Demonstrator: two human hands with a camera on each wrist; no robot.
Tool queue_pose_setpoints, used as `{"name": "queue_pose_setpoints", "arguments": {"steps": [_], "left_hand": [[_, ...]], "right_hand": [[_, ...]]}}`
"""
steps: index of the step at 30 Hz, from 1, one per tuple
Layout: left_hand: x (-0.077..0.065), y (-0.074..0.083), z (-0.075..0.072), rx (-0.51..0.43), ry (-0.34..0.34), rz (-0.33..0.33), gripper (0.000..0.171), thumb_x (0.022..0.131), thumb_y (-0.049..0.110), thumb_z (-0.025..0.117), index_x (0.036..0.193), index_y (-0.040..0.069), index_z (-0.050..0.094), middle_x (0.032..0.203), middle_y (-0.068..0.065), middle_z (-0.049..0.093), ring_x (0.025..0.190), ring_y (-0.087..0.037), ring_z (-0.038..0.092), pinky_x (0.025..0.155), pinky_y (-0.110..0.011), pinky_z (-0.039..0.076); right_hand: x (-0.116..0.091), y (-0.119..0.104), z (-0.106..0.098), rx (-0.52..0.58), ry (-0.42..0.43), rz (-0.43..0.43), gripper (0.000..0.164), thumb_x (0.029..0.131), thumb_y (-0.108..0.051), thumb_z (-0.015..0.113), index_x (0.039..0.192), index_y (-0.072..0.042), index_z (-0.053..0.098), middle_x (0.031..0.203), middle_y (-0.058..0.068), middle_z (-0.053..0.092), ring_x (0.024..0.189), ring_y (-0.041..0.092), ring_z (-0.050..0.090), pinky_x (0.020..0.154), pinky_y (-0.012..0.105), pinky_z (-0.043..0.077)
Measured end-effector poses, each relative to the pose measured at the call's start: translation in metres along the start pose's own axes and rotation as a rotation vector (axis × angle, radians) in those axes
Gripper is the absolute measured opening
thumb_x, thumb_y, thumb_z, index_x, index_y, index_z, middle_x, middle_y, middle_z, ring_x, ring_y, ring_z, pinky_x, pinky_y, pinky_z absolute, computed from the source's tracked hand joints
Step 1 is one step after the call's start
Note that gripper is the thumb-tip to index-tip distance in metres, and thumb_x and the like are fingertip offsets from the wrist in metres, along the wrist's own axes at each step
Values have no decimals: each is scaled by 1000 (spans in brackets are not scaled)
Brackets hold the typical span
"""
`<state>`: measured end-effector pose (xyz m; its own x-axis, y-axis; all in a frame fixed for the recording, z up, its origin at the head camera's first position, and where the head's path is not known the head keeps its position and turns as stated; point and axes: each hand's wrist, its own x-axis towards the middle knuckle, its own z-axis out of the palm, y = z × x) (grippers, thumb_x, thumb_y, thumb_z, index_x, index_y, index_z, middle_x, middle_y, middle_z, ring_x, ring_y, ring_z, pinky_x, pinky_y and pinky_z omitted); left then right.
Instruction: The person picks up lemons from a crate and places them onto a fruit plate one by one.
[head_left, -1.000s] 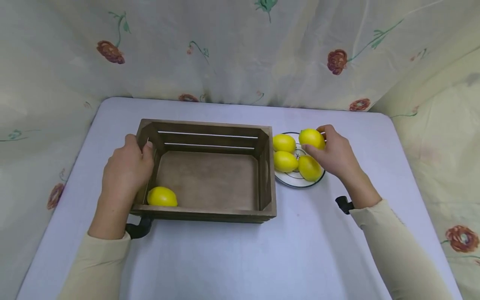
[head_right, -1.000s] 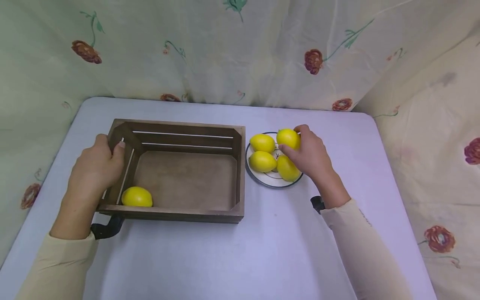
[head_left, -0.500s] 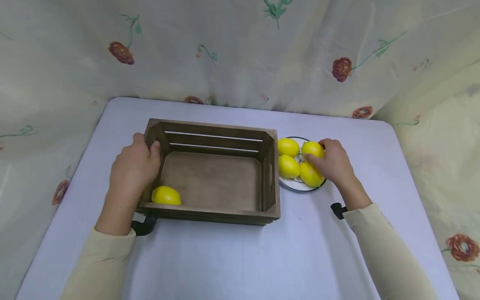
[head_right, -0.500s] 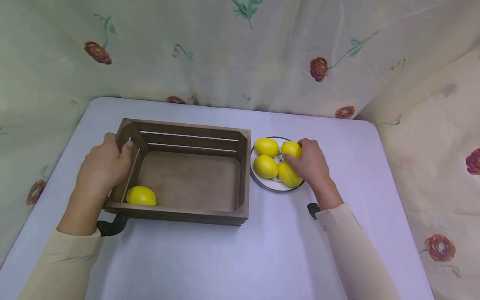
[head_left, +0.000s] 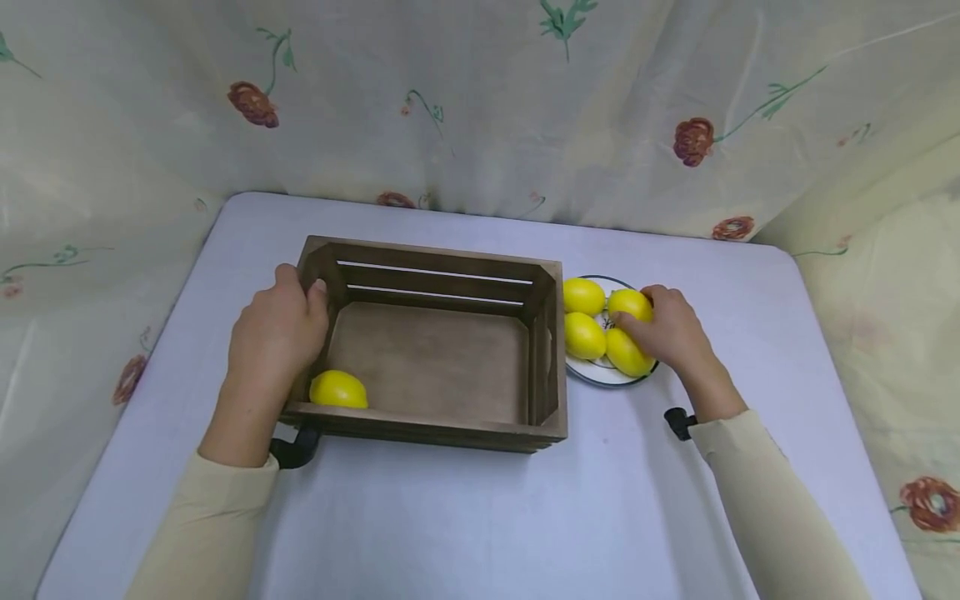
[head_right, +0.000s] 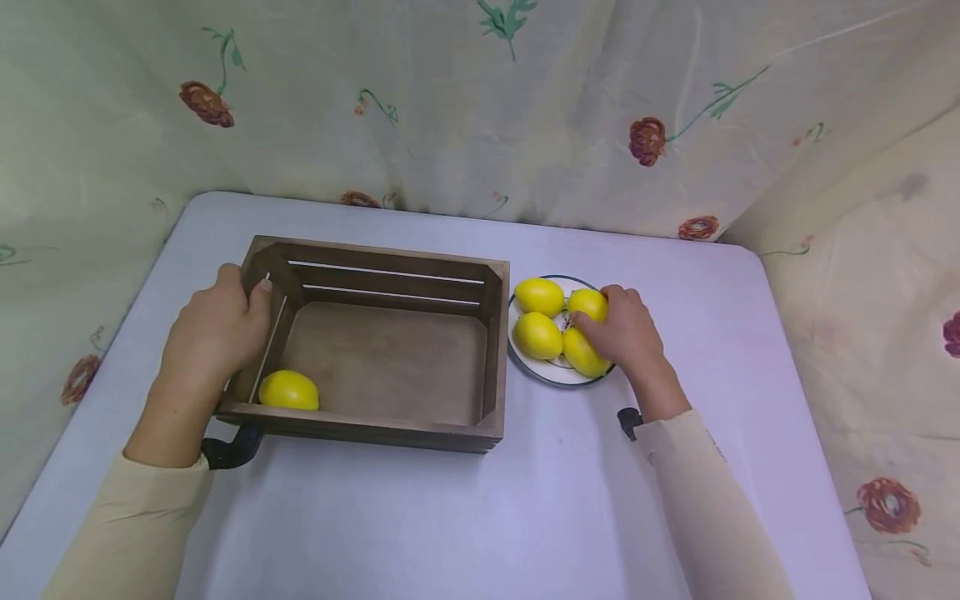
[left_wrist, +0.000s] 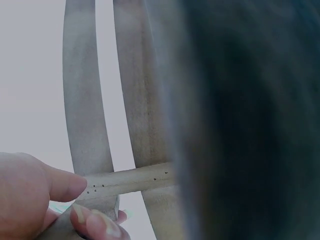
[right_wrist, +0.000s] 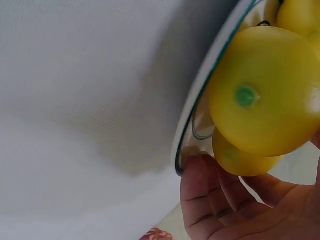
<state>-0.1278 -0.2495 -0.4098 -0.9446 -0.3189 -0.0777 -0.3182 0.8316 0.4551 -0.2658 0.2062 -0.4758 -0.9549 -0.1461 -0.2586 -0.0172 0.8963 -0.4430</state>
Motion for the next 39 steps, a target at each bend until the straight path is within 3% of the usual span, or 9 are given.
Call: {"name": "queue_pose_setpoints", "arguments": {"steps": [5,9,15,22,26,31,39], "left_hand": [[0,-1,0,-7,1,3,52,112,32,34,127,-16,46,94,-39,63,78,-56,66,59,-61,51],[1,-1,0,-12,10,6,49,113,30,32,122,-15,48,90,-36,63,74,-53,65,55,-57,50],[0,-2,-2,-15,10,-3,48,113,30,32,121,-15,48,88,-35,62,72,-51,65,51,-53,49],[0,-1,-1,-35,8,-10,52,113,33,30,122,-15,49,90,-36,63,76,-54,66,54,-57,50],[2,-1,1,-41,2,-16,57,114,36,27,125,-15,49,94,-37,64,80,-55,67,57,-60,52],[3,-1,1,-41,4,-22,63,114,41,23,128,-15,48,101,-39,64,87,-58,67,65,-64,52],[4,1,0,-50,7,-36,68,113,45,19,129,-15,49,103,-38,64,90,-58,66,68,-65,53]], "right_hand": [[-4,-9,-13,-36,-50,-11,86,102,-46,61,156,12,29,153,40,35,136,56,38,110,70,34],[-16,-32,-34,-32,16,-97,84,102,-43,64,157,11,31,156,38,33,138,57,36,110,71,33],[-48,-102,-73,-17,168,-365,74,101,-40,67,156,1,41,157,25,42,132,48,48,103,67,44],[-72,-192,-96,-130,127,-603,77,98,-45,69,160,-8,40,160,13,44,144,35,43,116,57,35],[-70,-227,-89,-187,48,-715,81,97,-48,71,160,-8,39,161,10,45,145,31,44,117,51,36],[-58,-260,-61,-253,-85,-796,81,97,-47,72,161,-9,38,158,7,48,143,25,48,116,44,38],[-42,-297,2,-517,-371,-809,72,97,-45,72,156,-11,46,147,5,58,133,22,55,110,42,43]]}}
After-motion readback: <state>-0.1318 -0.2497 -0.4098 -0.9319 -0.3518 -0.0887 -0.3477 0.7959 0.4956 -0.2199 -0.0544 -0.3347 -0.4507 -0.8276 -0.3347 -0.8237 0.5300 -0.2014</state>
